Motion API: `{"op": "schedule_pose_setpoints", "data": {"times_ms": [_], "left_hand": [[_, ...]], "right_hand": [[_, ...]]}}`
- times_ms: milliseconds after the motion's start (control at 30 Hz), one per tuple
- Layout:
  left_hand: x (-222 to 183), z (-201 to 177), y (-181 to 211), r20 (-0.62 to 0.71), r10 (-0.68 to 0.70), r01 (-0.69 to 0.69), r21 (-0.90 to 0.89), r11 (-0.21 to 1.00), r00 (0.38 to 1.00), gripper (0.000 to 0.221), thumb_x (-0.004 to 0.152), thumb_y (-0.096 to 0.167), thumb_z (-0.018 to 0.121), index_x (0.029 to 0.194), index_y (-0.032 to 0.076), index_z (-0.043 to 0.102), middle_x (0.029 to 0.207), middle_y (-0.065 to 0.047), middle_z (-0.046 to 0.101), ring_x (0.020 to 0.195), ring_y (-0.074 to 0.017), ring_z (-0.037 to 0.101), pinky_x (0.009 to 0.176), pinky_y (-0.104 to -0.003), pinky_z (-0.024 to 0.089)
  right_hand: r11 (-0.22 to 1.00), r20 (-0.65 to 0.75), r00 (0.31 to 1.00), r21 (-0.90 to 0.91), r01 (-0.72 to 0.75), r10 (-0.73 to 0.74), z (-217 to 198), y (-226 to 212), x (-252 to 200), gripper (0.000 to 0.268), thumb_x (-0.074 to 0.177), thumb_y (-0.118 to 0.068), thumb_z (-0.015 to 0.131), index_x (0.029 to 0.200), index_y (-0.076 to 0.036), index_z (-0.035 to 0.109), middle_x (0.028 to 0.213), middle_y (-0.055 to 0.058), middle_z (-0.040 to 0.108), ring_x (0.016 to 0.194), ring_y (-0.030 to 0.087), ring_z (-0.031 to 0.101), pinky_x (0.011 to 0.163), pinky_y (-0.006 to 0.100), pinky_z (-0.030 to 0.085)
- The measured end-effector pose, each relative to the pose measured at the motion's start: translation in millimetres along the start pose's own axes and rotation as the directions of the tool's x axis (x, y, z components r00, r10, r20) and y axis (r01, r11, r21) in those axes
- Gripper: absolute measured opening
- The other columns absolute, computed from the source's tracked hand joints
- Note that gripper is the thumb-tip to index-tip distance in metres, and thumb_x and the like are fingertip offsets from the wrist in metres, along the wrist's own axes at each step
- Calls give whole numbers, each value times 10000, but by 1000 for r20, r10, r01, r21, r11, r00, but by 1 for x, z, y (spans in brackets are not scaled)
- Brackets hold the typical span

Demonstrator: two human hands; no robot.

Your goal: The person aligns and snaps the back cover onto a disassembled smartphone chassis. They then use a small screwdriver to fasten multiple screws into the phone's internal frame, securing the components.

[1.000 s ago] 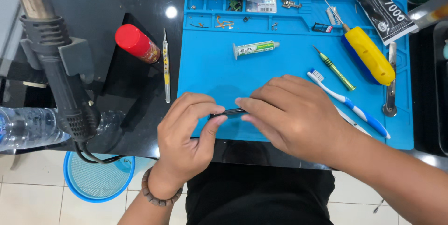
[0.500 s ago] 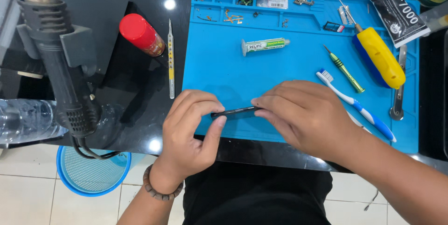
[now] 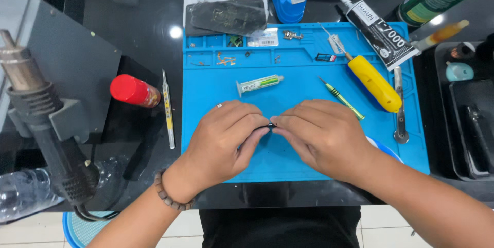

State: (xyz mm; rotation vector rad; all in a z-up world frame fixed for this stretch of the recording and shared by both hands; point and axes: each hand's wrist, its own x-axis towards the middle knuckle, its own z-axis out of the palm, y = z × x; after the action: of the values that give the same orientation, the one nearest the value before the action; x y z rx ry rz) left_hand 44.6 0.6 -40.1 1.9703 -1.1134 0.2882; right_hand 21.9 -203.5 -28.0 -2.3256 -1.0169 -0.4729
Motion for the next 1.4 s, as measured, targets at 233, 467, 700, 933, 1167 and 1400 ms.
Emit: {"op": "schedule_pose_setpoints", "data": {"times_ms": [233,467,700,933,1167,1400], "left_hand": [[4,7,-14,-54,76,-77,-29,997,996,68,918,39,563,898,2,617,858,-136,641,709,-291,598,620,-375,456],[5,17,-17,-84,-20,20,4,1000,996,160,880,156,622,973,31,655,877,-118,654,783,-298,643,679,-401,526],[11,27,-12,-136,-56,56,-3,998,989,81,871,97,625,880,78,703,786,-47,664,723,-251,652,650,-357,549],[19,17,-4,-58,-63,67,84,994,996,103,866,136,618,901,79,697,797,-54,654,772,-251,635,722,-370,515],[33,24,10,47,-28,20,166,986,999,143,872,60,558,944,16,674,810,-124,632,797,-307,632,708,-399,495],[33,27,9,-5,-52,52,125,991,999,107,883,36,562,884,31,669,779,-101,624,752,-284,634,675,-376,505]], "right_hand": [[1000,-55,998,-9,-9,8,4,9,-8,125,912,-85,612,1007,-22,661,888,131,680,754,290,653,618,387,518],[970,58,976,115,-216,211,-5,17,-6,138,855,-125,658,968,-46,662,875,98,701,815,282,681,702,395,558],[935,-27,964,253,-248,263,-1,18,-6,71,804,-41,680,857,-70,718,807,89,735,755,278,713,628,400,596],[912,126,938,224,-344,323,-27,24,-1,211,774,-92,722,971,-38,670,839,141,717,803,322,704,668,446,578],[944,118,959,180,-277,258,-26,25,-6,72,780,-14,685,839,-55,683,789,104,713,781,299,702,683,404,580],[932,72,965,248,-264,254,-32,30,-7,169,768,-78,748,913,-32,675,853,163,710,837,361,694,708,457,573]]}}
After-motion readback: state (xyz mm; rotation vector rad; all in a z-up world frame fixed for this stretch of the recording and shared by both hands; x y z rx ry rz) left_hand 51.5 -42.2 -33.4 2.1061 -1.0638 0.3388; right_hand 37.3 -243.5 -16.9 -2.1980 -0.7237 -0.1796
